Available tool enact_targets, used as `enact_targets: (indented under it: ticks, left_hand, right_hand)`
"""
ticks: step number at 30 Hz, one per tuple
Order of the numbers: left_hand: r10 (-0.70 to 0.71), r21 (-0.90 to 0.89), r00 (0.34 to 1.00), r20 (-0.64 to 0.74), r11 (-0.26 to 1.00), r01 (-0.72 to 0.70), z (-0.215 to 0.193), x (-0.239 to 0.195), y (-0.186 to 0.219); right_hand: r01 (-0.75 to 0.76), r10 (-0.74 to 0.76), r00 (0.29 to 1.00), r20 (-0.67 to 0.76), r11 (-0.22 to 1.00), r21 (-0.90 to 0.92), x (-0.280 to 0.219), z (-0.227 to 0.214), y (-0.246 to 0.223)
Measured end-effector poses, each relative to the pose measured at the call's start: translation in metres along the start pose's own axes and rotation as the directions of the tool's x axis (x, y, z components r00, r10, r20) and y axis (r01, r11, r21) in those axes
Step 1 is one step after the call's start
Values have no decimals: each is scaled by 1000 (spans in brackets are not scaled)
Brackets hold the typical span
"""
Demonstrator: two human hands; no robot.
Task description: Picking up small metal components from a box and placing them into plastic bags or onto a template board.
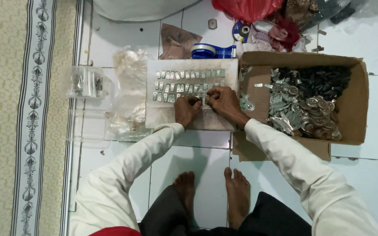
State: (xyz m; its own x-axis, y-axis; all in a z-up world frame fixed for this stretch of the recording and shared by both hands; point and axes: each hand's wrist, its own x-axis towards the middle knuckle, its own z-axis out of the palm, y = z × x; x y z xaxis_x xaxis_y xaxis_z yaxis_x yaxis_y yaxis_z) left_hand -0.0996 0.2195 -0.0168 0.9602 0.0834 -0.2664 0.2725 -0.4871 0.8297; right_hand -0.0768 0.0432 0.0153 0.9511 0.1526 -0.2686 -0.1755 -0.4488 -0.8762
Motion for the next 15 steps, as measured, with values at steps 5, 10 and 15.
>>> enact_targets:
  ticks: [5,10,15]
  left_hand:
    - [9,71,1000,-4,997,-9,3,3,2]
    - [119,115,993,-28,987,-115,4,8,-2]
    - [342,103,938,-60,937,-335,3,6,35]
  right_hand:
    - [34,-35,999,-18,999,-37,-7,1,-11]
    - [90,-91,994,-64,996,-13,-10,-7,-8]
    - [213,-206,921,-331,977,-18,-3,-59,-3]
